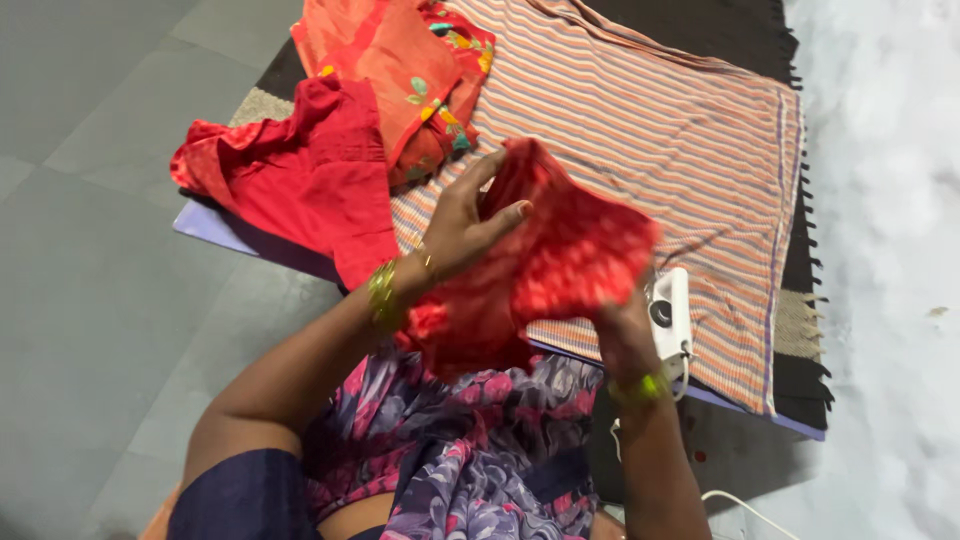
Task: The person irons a red blouse by hand using an iron on a flat surface.
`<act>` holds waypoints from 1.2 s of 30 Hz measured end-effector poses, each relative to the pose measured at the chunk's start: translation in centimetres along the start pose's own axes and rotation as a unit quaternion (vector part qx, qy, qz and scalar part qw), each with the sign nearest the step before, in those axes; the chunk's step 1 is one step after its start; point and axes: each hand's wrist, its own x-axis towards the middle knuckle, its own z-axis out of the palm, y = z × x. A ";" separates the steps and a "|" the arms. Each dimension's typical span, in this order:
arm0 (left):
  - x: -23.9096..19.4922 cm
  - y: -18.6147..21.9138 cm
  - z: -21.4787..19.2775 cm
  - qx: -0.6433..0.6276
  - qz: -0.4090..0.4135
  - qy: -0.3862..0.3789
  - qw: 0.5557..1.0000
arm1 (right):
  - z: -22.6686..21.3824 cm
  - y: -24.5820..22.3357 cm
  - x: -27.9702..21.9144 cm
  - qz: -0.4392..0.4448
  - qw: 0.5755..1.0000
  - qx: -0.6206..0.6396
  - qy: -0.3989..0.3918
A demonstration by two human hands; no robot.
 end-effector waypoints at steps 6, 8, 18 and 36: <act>0.3 -22.0 6.1 0.034 -0.079 -0.096 0.992 | -11.6 13.5 5.0 0.283 0.936 -0.087 0.189; -1.3 -25.4 6.6 0.164 -0.369 -0.202 0.892 | -14.6 18.5 4.6 0.271 0.939 -0.059 0.203; 2.8 -23.8 9.7 0.108 -0.030 -0.080 0.990 | -22.0 16.9 7.3 -0.021 0.946 -0.264 0.187; -1.6 -25.9 10.8 0.239 -0.255 -0.132 0.928 | -29.3 9.1 3.0 0.177 0.661 -0.701 0.200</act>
